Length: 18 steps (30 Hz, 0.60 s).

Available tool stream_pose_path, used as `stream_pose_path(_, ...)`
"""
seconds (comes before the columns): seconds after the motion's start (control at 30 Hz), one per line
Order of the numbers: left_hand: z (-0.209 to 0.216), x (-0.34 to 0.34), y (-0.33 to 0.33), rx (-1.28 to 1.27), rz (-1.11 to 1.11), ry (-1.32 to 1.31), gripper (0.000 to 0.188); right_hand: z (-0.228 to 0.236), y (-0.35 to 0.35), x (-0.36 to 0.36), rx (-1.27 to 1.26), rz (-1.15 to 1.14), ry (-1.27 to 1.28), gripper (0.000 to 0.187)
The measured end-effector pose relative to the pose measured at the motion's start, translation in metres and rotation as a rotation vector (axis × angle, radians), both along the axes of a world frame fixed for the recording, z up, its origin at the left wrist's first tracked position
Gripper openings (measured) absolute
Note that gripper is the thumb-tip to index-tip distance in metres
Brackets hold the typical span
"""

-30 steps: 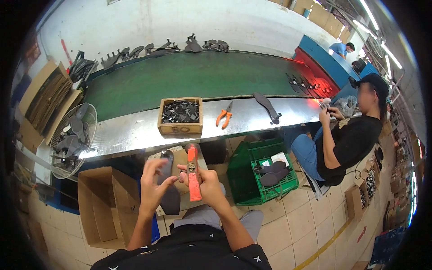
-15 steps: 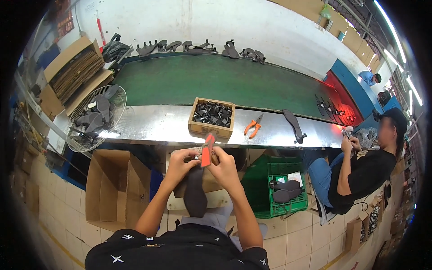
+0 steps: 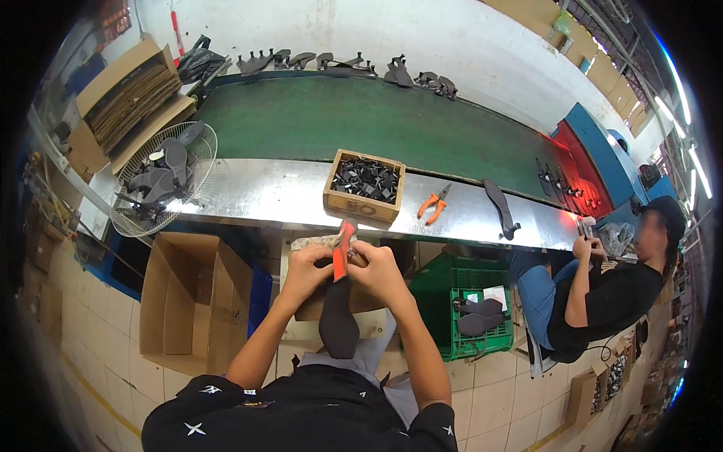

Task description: Hammering components onto shoe soles in a manufacturing environment.

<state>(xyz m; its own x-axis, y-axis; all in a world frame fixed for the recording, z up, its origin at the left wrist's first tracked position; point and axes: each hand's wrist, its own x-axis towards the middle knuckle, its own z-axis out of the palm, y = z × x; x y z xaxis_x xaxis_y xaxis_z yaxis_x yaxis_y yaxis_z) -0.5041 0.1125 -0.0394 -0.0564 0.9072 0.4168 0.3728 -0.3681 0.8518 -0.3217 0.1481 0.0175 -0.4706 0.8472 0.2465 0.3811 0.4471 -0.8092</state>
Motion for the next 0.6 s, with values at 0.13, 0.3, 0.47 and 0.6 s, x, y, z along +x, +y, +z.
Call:
stream_pose_path(0.13, 0.0004, 0.0002, -0.0015, -0.006, -0.005, -0.011, 0.024, 0.0076, -0.0018, 0.0025, 0.009, 0.022, -0.030, 0.027)
stream_pose_path(0.3, 0.0012, -0.0007, 0.0000, 0.012, -0.021, 0.005, 0.023, 0.0024, 0.0018, 0.0055, 0.064, 0.040, -0.096, 0.032)
stream_pose_path(0.47, -0.0016, -0.0044, 0.0020, 0.031, -0.038, 0.112, 0.024, 0.0051, 0.0002, 0.0003, 0.112, 0.085, -0.110, 0.031)
stream_pose_path(0.6, -0.0012, -0.0089, 0.0053, 0.004, -0.104, 0.082, 0.026, 0.0035, 0.0020, -0.0002, 0.123, 0.092, -0.155, 0.026)
